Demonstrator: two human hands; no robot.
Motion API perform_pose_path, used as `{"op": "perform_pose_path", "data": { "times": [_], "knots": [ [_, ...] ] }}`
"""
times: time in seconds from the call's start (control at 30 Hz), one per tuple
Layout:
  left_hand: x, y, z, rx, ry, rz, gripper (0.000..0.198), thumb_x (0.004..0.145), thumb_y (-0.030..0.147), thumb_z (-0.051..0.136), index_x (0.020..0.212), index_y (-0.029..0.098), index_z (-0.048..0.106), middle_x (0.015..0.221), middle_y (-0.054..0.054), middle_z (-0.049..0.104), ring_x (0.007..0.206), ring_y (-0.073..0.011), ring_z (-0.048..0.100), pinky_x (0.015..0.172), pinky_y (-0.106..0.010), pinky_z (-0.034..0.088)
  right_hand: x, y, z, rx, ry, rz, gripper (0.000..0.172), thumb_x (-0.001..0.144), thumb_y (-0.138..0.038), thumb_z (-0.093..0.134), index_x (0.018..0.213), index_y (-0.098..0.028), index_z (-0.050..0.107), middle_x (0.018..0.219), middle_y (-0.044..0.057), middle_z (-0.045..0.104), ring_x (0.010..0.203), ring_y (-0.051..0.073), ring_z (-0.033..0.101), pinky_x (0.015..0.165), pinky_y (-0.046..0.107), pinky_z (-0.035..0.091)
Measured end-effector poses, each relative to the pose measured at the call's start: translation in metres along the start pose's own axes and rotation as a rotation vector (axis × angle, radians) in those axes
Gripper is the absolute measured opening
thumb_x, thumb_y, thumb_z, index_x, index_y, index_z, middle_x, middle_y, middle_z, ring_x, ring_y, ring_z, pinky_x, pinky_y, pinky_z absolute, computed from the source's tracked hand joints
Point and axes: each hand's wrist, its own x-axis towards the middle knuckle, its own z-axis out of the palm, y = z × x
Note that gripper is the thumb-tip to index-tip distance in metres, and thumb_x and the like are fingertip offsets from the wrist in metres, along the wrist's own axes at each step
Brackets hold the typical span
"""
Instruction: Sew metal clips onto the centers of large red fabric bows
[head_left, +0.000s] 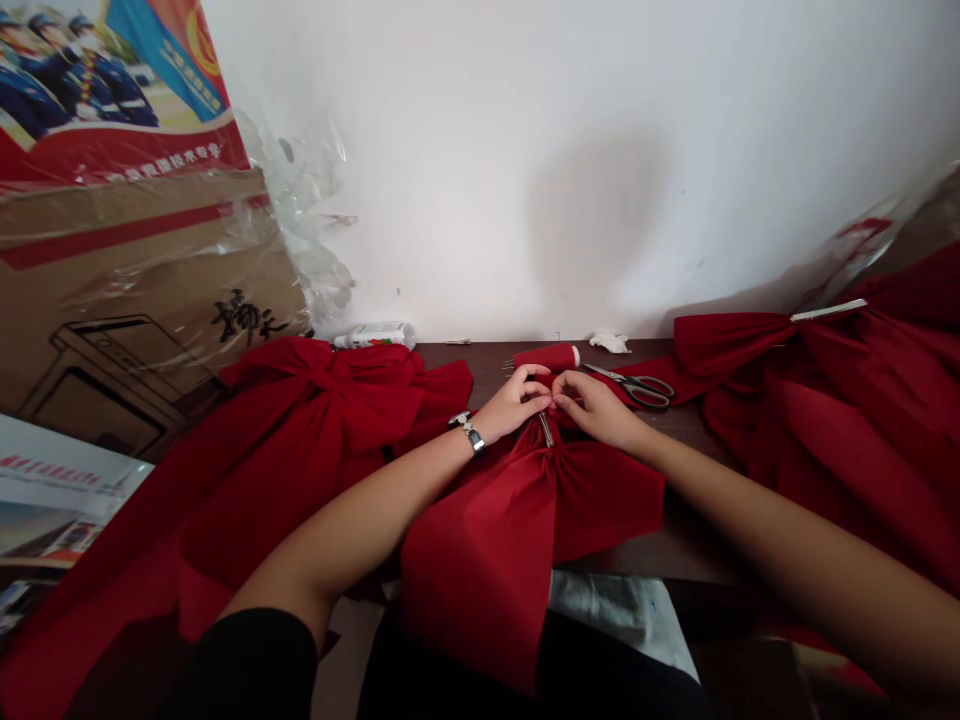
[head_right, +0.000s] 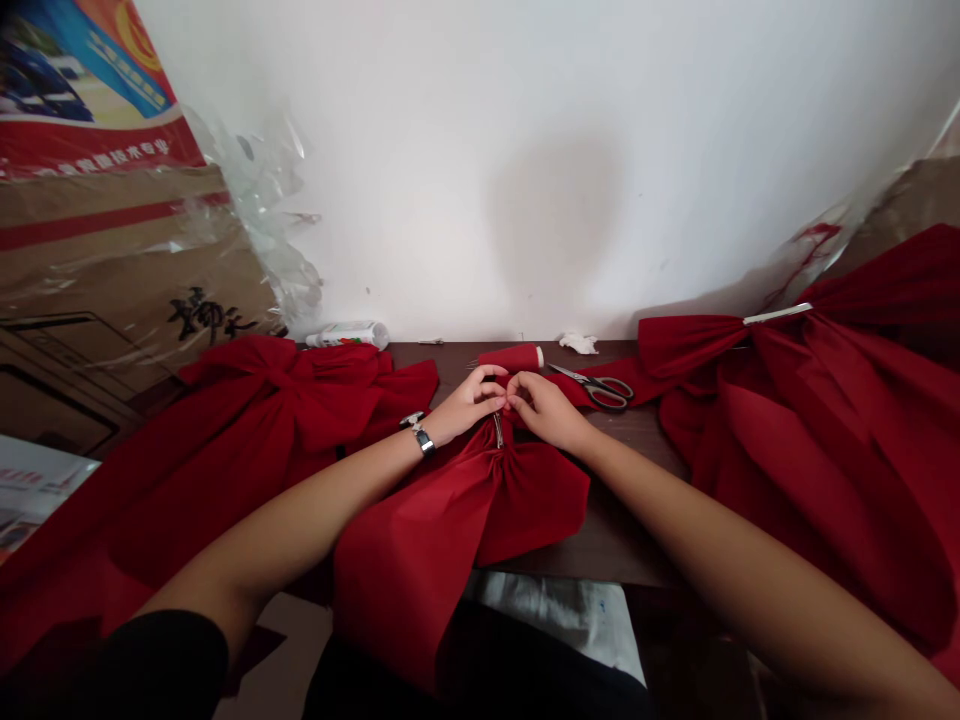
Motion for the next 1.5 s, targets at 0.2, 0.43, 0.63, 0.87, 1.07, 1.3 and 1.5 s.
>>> {"op": "perform_pose_path", "data": {
  "times": [0.2,0.43,0.63,0.87,1.07,1.3,1.5],
  "knots": [
    [0.001,0.0,-0.002,0.095,-0.053,0.067,0.038,0.088,0.024,0.052,0.121,0.016,0.036,0.087,-0.002,0.059,0.085,-0.0131,0.059,0.089,-0.032,0.04,0.0,0.005,-0.001,0.202,-0.026,0.095,0.017,0.082,-0.036,0.055,0.082,-0.02,0.05,0.077,0.002,0.058,0.07,0.016,0.057,0.069,0.032,0.046],
    [0.0,0.003,-0.002,0.198,-0.095,0.133,0.044,0.09,0.028,0.051,0.126,0.016,0.031,0.09,-0.004,0.06,0.086,-0.0141,0.058,0.089,-0.032,0.04,0.003,0.012,-0.009,0.442,-0.121,0.229,0.032,0.072,-0.04,0.07,0.085,-0.019,0.05,0.08,0.001,0.061,0.076,0.015,0.061,0.078,0.034,0.047],
    [0.0,0.003,-0.002,0.213,-0.122,0.162,0.043,0.091,0.028,0.049,0.128,0.017,0.03,0.089,-0.005,0.061,0.086,-0.0139,0.058,0.088,-0.032,0.04,0.003,0.014,-0.011,0.499,-0.119,0.26,0.035,0.069,-0.039,0.074,0.085,-0.018,0.051,0.079,0.0,0.061,0.075,0.014,0.061,0.077,0.032,0.047],
    [-0.001,0.003,-0.001,0.207,-0.118,0.16,0.044,0.091,0.029,0.048,0.128,0.016,0.03,0.085,-0.003,0.06,0.084,-0.0131,0.058,0.087,-0.031,0.04,0.004,0.015,-0.012,0.48,-0.136,0.254,0.037,0.067,-0.041,0.075,0.086,-0.017,0.052,0.08,0.001,0.062,0.074,0.013,0.061,0.076,0.032,0.048],
    [-0.001,0.005,0.0,0.214,-0.109,0.171,0.044,0.09,0.026,0.049,0.129,0.015,0.031,0.08,-0.002,0.061,0.082,-0.0134,0.059,0.085,-0.03,0.041,0.004,0.01,-0.019,0.466,-0.13,0.241,0.03,0.074,-0.039,0.068,0.088,-0.017,0.055,0.081,0.002,0.063,0.072,0.013,0.061,0.075,0.033,0.05],
    [-0.001,0.006,-0.001,0.17,-0.115,0.123,0.045,0.089,0.026,0.05,0.128,0.015,0.031,0.08,-0.002,0.061,0.084,-0.0134,0.059,0.088,-0.03,0.04,0.0,0.001,-0.024,0.23,-0.147,0.089,0.02,0.079,-0.035,0.062,0.085,-0.016,0.061,0.084,0.005,0.065,0.079,0.017,0.063,0.077,0.033,0.05],
    [-0.001,0.005,-0.001,0.135,-0.114,0.103,0.046,0.089,0.025,0.051,0.129,0.015,0.031,0.081,-0.003,0.061,0.086,-0.0139,0.059,0.087,-0.031,0.04,-0.002,-0.001,-0.021,0.12,-0.148,0.025,0.015,0.082,-0.032,0.057,0.088,-0.018,0.059,0.085,0.005,0.067,0.08,0.018,0.064,0.073,0.031,0.05]
  ]
}}
